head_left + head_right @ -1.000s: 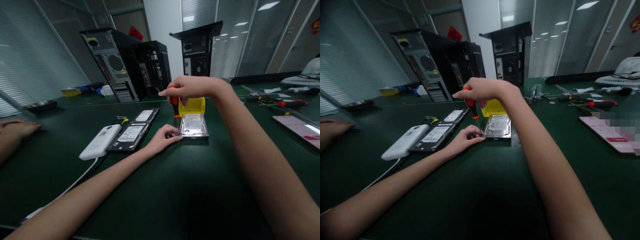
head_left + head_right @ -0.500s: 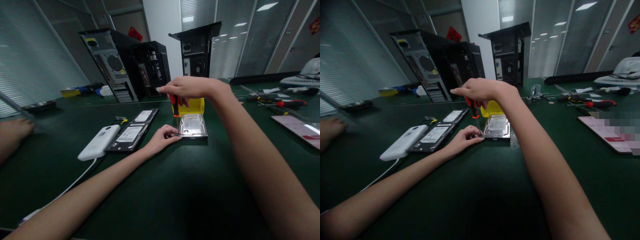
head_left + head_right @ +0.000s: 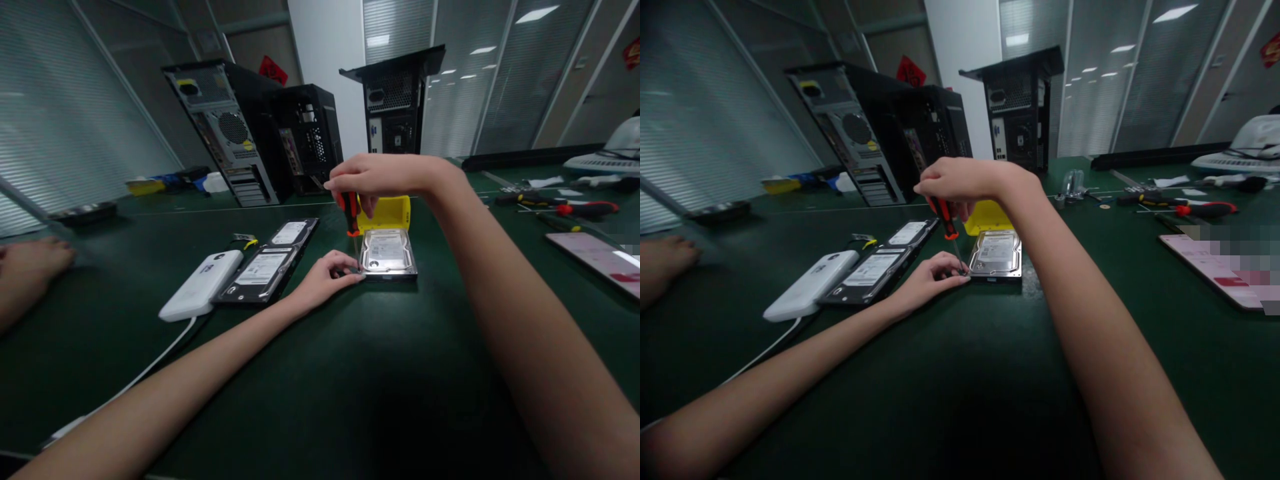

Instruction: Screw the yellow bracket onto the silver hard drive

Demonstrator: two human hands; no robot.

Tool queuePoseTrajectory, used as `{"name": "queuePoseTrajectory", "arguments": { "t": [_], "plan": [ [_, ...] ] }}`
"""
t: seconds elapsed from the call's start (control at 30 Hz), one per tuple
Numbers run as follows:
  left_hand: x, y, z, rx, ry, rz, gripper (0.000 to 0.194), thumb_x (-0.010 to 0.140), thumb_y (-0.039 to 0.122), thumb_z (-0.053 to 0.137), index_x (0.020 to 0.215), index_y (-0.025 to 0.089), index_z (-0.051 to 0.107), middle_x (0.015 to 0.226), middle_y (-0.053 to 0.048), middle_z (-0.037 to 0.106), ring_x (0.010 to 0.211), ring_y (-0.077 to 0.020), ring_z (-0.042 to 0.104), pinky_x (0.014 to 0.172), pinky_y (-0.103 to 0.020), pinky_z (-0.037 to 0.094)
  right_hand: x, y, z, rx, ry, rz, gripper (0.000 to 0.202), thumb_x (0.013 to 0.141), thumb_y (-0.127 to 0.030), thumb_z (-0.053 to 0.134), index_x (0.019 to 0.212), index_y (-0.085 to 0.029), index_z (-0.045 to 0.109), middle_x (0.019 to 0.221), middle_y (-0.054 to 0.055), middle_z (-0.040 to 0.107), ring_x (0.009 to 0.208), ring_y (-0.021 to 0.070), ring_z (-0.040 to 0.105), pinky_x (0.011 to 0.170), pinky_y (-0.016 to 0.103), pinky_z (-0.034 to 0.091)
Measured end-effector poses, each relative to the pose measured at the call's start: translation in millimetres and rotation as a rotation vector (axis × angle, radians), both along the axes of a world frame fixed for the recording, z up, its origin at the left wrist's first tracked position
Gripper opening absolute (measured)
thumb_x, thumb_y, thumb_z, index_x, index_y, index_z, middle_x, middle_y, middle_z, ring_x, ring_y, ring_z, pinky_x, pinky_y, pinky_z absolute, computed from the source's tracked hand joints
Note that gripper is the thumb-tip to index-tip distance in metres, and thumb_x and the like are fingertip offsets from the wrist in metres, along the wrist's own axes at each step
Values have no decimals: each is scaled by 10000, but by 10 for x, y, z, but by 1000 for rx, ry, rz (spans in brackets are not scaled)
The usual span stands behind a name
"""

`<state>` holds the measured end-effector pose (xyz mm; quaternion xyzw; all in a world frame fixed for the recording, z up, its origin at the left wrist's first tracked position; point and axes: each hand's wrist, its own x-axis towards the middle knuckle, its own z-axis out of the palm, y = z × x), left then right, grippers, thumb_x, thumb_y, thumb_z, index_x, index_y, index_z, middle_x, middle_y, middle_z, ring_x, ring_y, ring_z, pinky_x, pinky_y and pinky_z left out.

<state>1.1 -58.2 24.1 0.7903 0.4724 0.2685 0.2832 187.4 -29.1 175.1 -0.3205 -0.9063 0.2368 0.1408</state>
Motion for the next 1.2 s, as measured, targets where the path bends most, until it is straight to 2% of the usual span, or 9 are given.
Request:
{"name": "queuePoseTrajectory", "arguments": {
  "t": [0.13,0.33,0.5,0.87,1.0,1.1,1.2],
  "plan": [
    [-6,6,-14,5,4,4,308,776,440,633,948,190,686,1018,-52,556,819,-156,539,702,-290,426,18,41,-8,13,5,14,286,949,-341,387,892,-121,560,777,39,616,623,63,578,540,141,427],
    [-3,12,-9,12,6,13,288,778,414,637,939,180,684,1003,-52,555,813,-152,534,693,-280,412,59,76,-14,123,-30,-29,266,930,-335,431,910,-117,581,713,31,611,586,71,562,551,167,412],
    [-8,20,-8,6,10,10,297,777,430,631,946,192,682,1015,-50,560,821,-154,535,708,-286,420,67,66,-1,164,-52,0,288,927,-346,435,899,-110,598,725,37,622,584,71,557,553,178,400],
    [6,2,-2,8,3,15,292,778,426,631,942,191,686,1014,-56,559,825,-157,535,710,-289,429,-2,20,-9,95,-40,-55,416,925,-474,391,839,-109,571,636,44,602,556,85,559,517,173,407],
    [8,0,-1,4,2,14,288,776,411,635,945,184,686,1019,-58,557,812,-152,533,699,-283,425,-6,22,-13,53,-20,-87,380,952,-410,331,848,-122,555,653,40,606,552,87,572,507,170,419],
    [6,1,-3,4,8,18,282,772,411,637,936,186,687,1012,-57,559,823,-158,531,700,-284,428,-6,31,-13,42,-31,-87,305,947,-326,353,838,-122,552,662,41,613,561,89,580,509,165,427],
    [5,2,-1,8,11,24,289,771,421,635,938,190,686,1011,-55,559,836,-163,531,708,-286,432,-11,30,-14,12,-21,-72,265,937,-306,383,850,-119,550,663,44,620,575,93,586,529,166,445]
  ]
}}
